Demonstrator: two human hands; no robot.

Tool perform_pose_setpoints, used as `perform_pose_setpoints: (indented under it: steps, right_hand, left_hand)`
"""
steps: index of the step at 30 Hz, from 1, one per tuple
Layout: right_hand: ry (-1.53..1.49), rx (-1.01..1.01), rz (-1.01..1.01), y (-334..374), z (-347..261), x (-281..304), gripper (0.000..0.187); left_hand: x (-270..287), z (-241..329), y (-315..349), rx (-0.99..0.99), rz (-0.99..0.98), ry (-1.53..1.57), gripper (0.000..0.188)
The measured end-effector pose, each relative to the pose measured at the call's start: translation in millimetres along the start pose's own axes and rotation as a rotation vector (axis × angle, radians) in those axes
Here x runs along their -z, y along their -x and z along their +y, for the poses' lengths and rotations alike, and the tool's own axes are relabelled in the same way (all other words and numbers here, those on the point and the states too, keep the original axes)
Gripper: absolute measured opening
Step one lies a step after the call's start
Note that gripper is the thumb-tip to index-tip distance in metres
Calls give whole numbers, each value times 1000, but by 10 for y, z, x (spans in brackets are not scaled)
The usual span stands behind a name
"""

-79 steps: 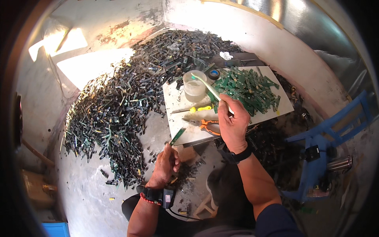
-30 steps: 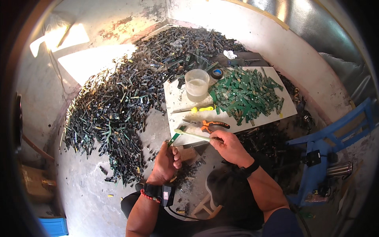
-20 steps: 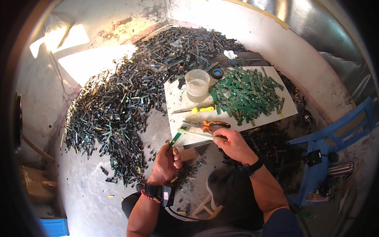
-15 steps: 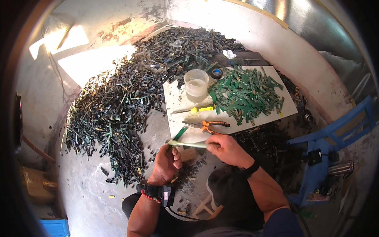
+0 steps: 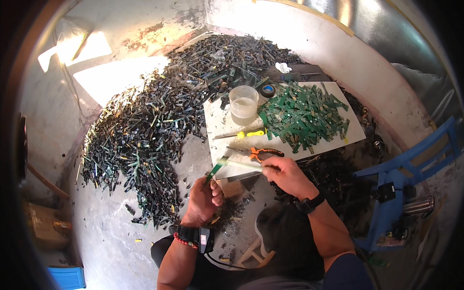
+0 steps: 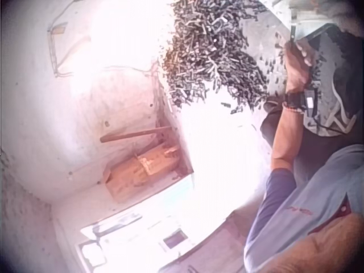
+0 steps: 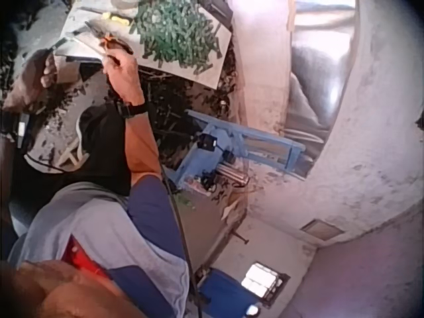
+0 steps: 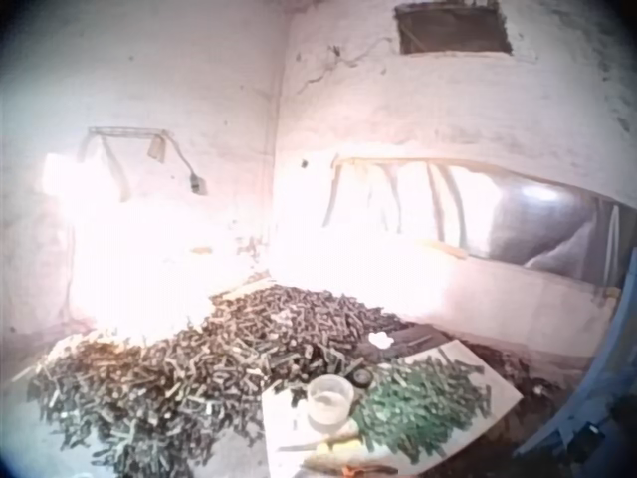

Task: The person uses pliers and a screwdriver to remove components from green circuit boards. They repeatedly pry off parts and place the processed boards on a nearby table.

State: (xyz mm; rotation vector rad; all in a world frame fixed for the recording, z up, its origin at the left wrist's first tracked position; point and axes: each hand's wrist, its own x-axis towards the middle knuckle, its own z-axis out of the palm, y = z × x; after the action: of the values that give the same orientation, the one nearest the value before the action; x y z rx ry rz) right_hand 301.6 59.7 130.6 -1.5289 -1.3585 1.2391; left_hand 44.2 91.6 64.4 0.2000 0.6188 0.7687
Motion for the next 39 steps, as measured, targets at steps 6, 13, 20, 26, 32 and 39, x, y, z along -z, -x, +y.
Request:
perform_pose_setpoints:
  steps: [6, 13, 20, 26, 32, 39]
  right_hand:
    - [-26, 9, 167, -3, -58, 25, 16]
    - [94, 56, 26, 13, -72, -19, 15]
    - [96, 128, 14, 16, -23, -41, 14]
    - [92, 180, -72, 17, -19, -128, 12]
    - [144, 197, -68, -10, -24, -111, 12]
    - [228, 225, 187, -23, -121, -180, 17]
  left_hand:
    - [-34, -13, 21, -70, 99, -126, 35]
    - [-14, -54, 35, -204, 162, -421, 32]
    - [-41, -64, 75, -260, 202, -629, 38]
    - [-18, -49, 90, -269, 185, -697, 39]
    - [-33, -40, 104, -253, 162, -620, 37]
    - [-54, -18, 118, -227, 129, -498, 33]
